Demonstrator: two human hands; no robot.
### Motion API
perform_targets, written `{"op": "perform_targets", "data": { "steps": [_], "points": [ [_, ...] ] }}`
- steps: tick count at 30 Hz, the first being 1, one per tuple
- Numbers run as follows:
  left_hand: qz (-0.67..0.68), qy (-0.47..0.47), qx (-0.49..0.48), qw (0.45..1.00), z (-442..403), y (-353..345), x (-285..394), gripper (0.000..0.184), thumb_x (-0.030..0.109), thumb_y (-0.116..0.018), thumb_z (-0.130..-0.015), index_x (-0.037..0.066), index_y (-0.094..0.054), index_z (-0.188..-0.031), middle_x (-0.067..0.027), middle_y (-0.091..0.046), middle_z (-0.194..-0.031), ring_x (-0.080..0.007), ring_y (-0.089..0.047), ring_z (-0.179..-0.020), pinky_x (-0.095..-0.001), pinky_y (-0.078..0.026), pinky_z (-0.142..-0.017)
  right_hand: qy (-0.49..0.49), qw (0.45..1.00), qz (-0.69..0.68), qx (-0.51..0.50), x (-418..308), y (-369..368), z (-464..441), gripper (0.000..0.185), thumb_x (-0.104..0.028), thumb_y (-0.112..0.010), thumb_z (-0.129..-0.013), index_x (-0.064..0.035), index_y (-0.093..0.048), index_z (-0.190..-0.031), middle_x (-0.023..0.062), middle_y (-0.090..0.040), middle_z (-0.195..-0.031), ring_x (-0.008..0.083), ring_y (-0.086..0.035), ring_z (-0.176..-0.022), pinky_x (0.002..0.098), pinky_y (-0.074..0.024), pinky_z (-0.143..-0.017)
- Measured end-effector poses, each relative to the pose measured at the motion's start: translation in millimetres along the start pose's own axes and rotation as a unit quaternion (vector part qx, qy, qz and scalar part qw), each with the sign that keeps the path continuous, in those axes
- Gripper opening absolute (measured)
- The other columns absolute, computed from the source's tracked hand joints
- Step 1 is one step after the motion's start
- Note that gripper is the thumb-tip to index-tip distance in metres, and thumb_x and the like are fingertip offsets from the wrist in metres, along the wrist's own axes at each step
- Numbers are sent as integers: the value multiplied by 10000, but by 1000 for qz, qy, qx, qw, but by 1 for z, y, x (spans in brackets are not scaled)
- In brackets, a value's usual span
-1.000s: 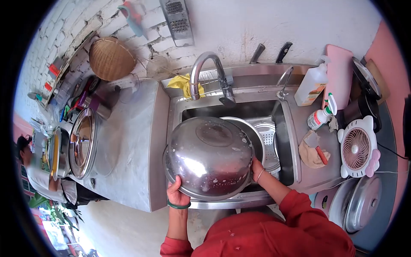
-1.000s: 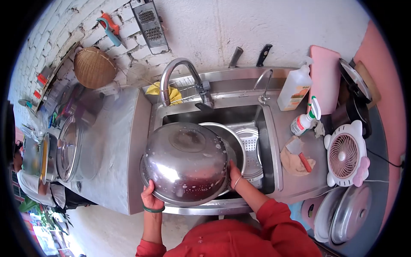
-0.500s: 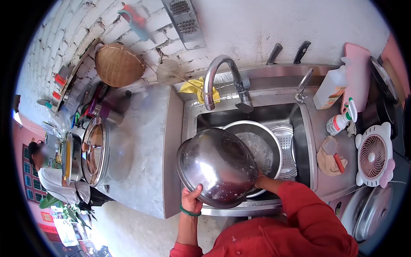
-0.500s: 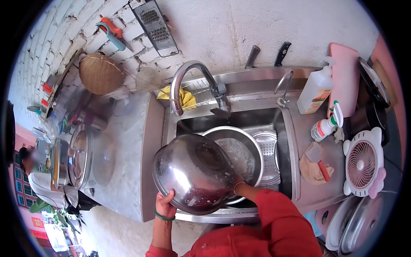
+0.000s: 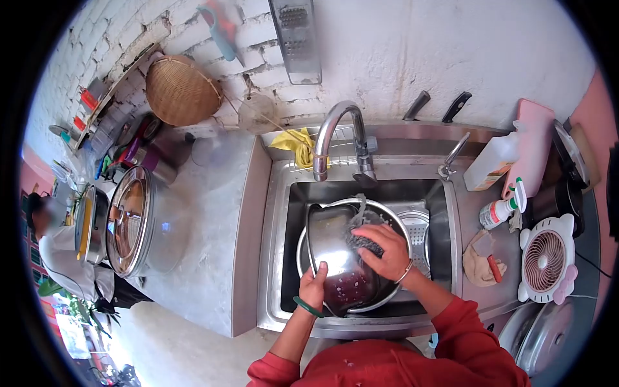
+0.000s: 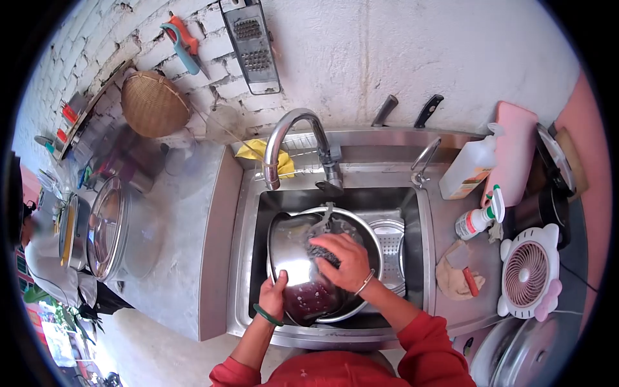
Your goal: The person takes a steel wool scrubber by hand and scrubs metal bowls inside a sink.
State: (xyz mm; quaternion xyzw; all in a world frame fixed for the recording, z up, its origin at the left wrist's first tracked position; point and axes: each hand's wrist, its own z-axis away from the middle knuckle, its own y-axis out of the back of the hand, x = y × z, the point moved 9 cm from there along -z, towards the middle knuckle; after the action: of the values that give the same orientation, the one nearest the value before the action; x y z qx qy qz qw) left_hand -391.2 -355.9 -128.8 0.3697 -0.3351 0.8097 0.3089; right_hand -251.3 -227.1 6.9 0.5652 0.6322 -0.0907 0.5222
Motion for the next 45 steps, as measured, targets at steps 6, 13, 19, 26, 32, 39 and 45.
{"op": "perform_targets", "data": {
  "steps": [6,13,19,26,32,39,45],
  "points": [
    [-322,-222,90,916,9,-8,36,302,265,-437,-943,-4,-569,-899,-134,-591,-704,-200,-557,-646,-335,-433,-602,84,991,97,-47,-5,-54,-8,290,-250,-613,-773,-143,-632,-1042,58,-606,-1095,243,-533,-1060,379,-347,-952],
    [-389,-228,51,891,5,10,23,350,309,-448,-937,-11,-561,-851,-124,-527,-595,-182,-508,-555,-340,-402,-530,-318,933,-171,-9,219,-81,-31,334,-309,-629,-804,-49,-642,-1013,112,-668,-914,166,-617,-839,276,-459,-761],
    [-227,-233,66,943,0,39,28,355,301,-438,-950,-18,-591,-923,-25,-584,-744,-80,-476,-705,-252,-420,-629,-266,941,-208,7,169,-83,-25,298,-270,-599,-839,-68,-620,-1057,75,-649,-955,136,-589,-880,259,-442,-793],
    [-149,-212,51,964,-7,43,22,380,325,-417,-958,3,-606,-886,12,-564,-744,-53,-448,-694,-226,-403,-617,67,994,61,-59,-21,-70,0,271,-221,-634,-755,-157,-636,-1018,44,-554,-1194,241,-462,-1170,464,-262,-1014],
    [-38,-124,81,988,-4,51,14,392,356,-430,-948,22,-623,-879,-4,-597,-798,-78,-505,-706,-234,-422,-658,147,976,146,-63,-46,-102,101,310,-218,-653,-691,-194,-632,-999,-2,-502,-1256,219,-440,-1188,481,-290,-998],
    [55,-98,113,987,2,61,-5,406,369,-446,-936,-1,-593,-1015,-69,-623,-956,-144,-573,-853,-273,-443,-809,12,998,27,50,4,-66,122,381,-144,-542,-824,-76,-516,-1198,222,-430,-1280,323,-412,-1207,483,-264,-1022],
    [53,-99,110,988,2,65,-19,450,391,-433,-933,-14,-535,-1103,-95,-596,-1041,-182,-563,-929,-302,-428,-860,-425,873,-161,180,179,-84,177,379,-248,-446,-924,-97,-452,-1272,157,-512,-1233,264,-476,-1151,302,-353,-956]
  ]
}}
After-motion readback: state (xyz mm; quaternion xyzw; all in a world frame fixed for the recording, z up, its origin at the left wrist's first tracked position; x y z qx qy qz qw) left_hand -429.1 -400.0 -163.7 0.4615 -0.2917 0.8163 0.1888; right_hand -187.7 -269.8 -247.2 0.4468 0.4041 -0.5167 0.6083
